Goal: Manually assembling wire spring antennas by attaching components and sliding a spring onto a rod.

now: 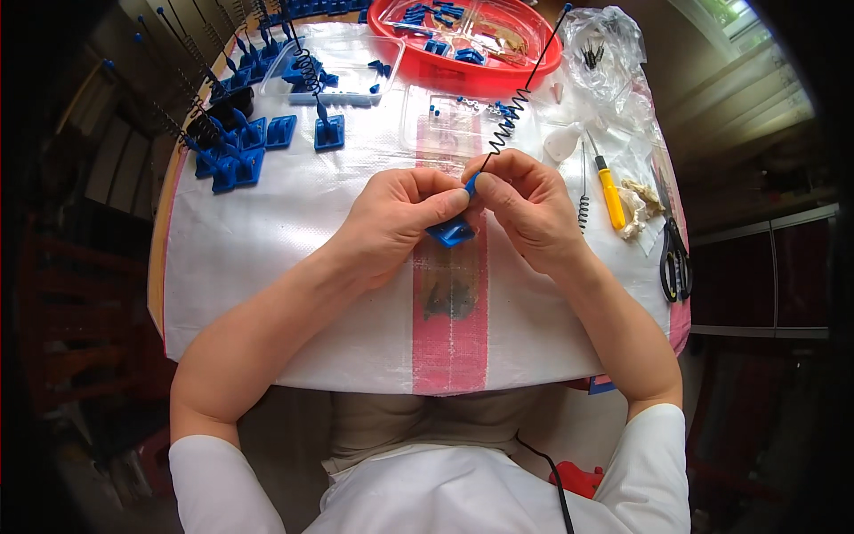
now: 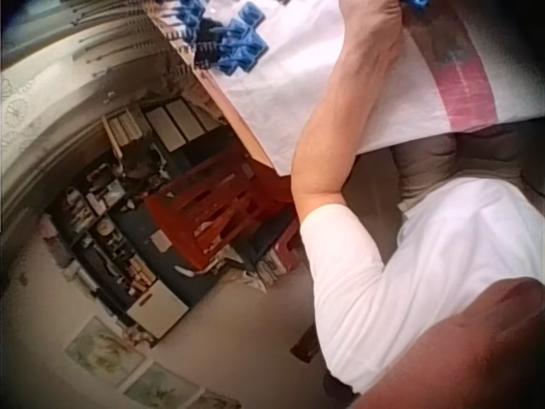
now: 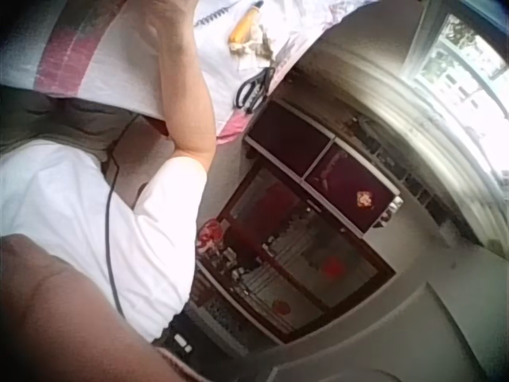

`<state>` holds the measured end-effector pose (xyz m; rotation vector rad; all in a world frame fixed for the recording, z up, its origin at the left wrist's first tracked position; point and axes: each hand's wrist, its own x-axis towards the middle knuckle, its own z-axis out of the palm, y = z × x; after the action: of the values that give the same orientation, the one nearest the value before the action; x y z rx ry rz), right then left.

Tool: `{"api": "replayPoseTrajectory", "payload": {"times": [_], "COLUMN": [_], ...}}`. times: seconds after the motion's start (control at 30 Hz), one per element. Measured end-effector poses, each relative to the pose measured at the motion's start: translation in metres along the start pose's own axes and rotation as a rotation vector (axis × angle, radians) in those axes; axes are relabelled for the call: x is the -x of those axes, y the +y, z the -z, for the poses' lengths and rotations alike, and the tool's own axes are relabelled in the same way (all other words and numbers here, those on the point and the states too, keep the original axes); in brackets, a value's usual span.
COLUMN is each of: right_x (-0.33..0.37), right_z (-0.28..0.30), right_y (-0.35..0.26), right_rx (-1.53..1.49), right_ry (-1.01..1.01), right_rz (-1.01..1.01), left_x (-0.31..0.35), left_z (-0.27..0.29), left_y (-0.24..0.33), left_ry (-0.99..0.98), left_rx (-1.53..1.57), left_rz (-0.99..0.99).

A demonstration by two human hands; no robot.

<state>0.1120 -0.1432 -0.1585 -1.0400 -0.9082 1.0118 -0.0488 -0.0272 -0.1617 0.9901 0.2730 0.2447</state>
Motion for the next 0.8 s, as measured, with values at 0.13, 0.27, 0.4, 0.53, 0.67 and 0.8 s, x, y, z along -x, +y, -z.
{"api": "replayPoseTrajectory", "payload": {"times": [0.13, 0.27, 0.4, 0.53, 0.67, 0.8], "right_x": [0.001, 0.001, -0.005, -0.006, -0.007, -0.006], "right_z": [0.0, 0.001, 0.014, 0.026, 0.03, 0.032], "right_y": [-0.005, -0.012, -0.017, -0.016, -0.017, -0.018], "right_rx": [-0.003, -0.028, -0.22, -0.304, -0.411, -0.494], "right_ry": [-0.026, 0.012, 0.058, 0.165, 0.153, 0.108], "right_rz": [-0.03, 0.044, 0.103, 0.035, 0.034, 0.045], "left_x": [0.001, 0.001, 0.001, 0.008, 0.012, 0.02], "left_z": [0.001, -0.002, -0.003, -0.001, 0.009, 0.013], "left_y": [0.001, 0.011, 0.029, 0.047, 0.065, 0.067], "left_ry": [-0.016, -0.021, -0.002, 0.028, 0.027, 0.112], "left_rx": [-0.047, -0.122, -0.148, -0.155, -0.153, -0.254], "left_rz": [-0.015, -0.066, -0.211, -0.408, -0.479, -0.426]}}
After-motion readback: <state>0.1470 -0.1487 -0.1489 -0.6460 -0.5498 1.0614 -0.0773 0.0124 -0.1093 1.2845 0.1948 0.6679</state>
